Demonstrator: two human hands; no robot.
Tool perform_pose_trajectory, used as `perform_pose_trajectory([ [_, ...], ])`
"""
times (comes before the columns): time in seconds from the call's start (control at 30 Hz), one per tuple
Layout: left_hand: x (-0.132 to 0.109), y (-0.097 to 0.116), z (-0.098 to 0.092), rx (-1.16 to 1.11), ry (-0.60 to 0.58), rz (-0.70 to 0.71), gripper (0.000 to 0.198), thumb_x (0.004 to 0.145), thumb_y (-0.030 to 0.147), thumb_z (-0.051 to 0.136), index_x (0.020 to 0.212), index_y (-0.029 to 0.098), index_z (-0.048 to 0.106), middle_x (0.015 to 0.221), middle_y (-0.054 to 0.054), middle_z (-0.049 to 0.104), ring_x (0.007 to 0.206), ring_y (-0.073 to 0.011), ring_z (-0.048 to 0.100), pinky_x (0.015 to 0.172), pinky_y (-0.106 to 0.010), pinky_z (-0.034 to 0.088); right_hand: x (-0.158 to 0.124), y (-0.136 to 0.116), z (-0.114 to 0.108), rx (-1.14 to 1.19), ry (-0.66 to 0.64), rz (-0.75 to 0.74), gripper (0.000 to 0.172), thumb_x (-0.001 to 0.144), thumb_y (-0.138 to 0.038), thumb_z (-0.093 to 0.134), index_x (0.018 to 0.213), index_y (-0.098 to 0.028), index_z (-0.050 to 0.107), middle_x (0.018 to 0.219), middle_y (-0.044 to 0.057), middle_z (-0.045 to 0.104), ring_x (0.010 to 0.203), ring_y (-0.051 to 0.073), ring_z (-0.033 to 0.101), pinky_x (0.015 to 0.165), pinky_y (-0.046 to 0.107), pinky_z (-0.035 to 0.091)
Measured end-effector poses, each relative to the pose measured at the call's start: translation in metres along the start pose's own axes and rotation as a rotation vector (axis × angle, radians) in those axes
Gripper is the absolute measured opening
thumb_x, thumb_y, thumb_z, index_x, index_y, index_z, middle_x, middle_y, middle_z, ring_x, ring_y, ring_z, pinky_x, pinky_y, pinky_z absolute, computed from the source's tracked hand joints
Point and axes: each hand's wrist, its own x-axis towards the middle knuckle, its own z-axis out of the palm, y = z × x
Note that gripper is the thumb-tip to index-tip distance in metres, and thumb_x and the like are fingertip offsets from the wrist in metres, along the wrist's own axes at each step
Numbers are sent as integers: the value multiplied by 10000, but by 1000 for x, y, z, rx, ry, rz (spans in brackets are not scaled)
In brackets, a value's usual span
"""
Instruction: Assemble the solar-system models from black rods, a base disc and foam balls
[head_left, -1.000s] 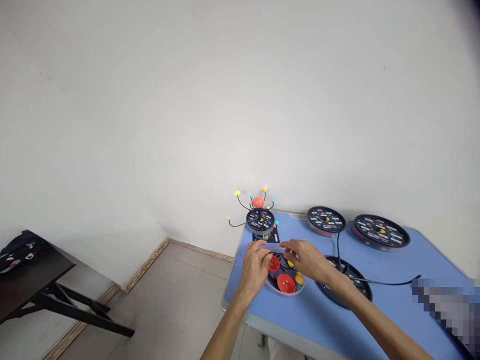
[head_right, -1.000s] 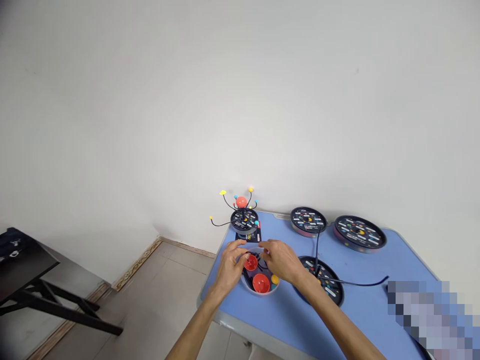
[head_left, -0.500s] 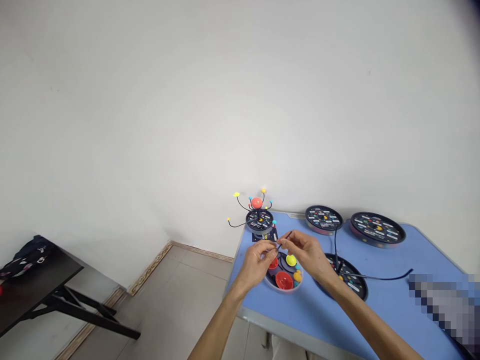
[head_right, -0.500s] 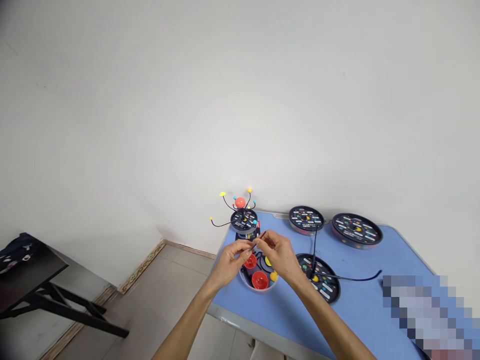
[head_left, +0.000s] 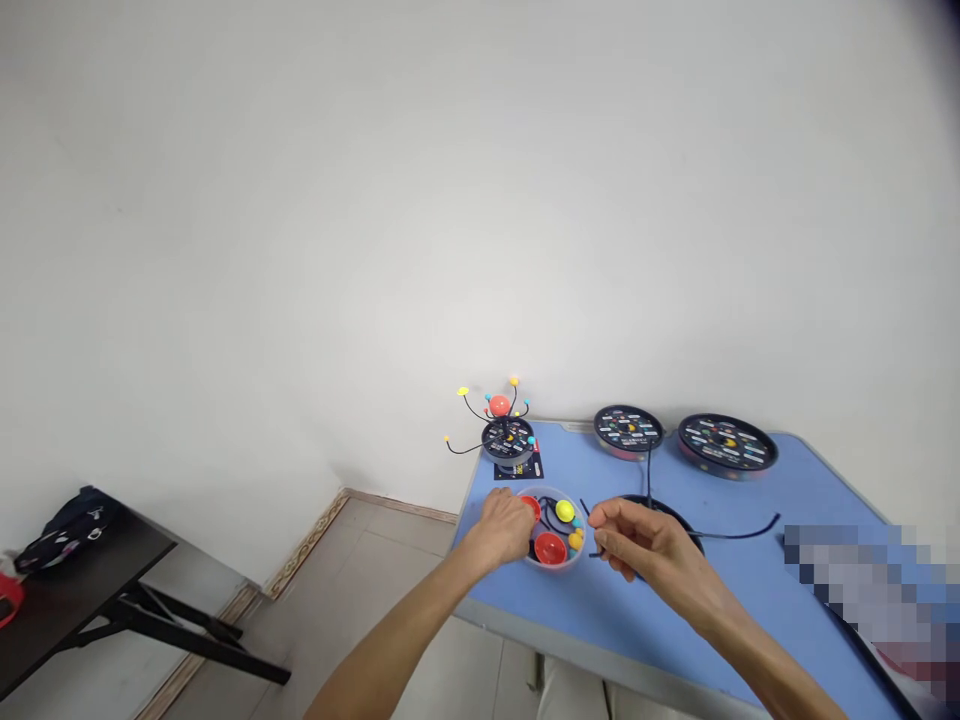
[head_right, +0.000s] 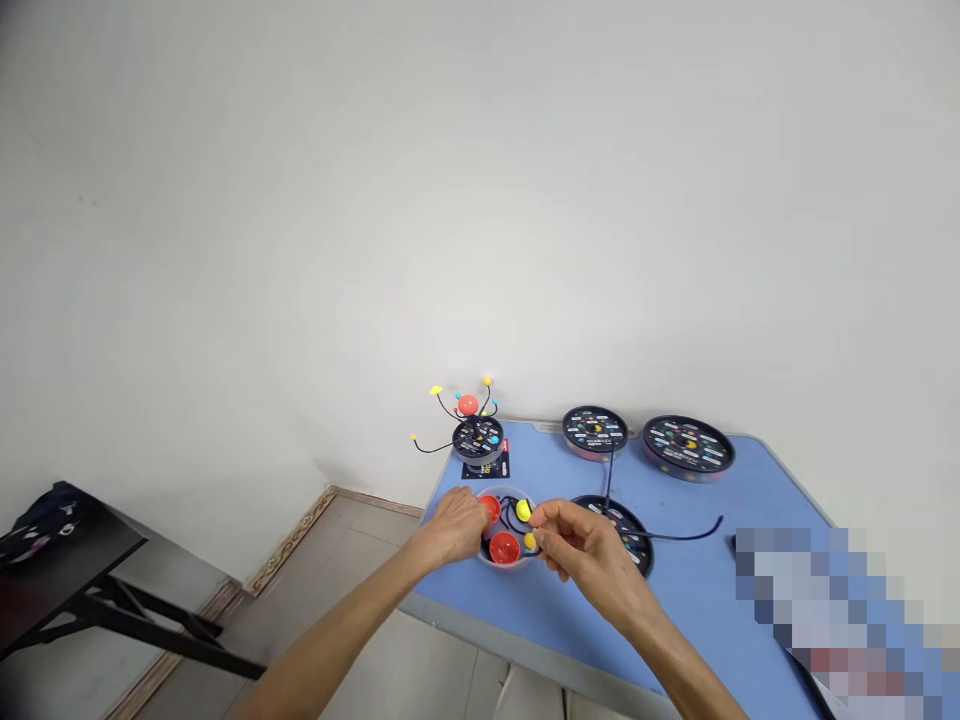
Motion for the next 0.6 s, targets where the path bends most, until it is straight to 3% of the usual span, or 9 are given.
perform_pose_trajectory([
  [0.13, 15, 0, 1, 65, -51, 18, 87, 736, 181, 651, 678, 215, 706, 704, -113, 717, 860, -323, 670, 822, -390, 458, -24, 13, -9, 212, -16, 45, 356, 736, -535, 688, 828, -192, 713, 663, 12, 580, 592, 162, 504, 549, 299, 409],
  [0.3, 24, 2, -5, 174, -125, 74, 147, 704, 54, 646, 681, 194, 684, 774, -127, 740, 882, -327, 682, 824, -400, 453, -51, 36, -13, 353, -3, 63, 332, 717, -488, 722, 881, -200, 741, 725, 22, 602, 627, 162, 491, 601, 306, 406],
  [0.6, 25, 4, -16, 255, -174, 173, 159, 699, 15, 651, 735, 170, 665, 869, -150, 744, 899, -316, 690, 829, -393, 454, -84, 63, 18, 355, 203, 88, 419, 660, -621, 749, 719, -213, 675, 533, -52, 442, 526, 127, 380, 541, 267, 356],
])
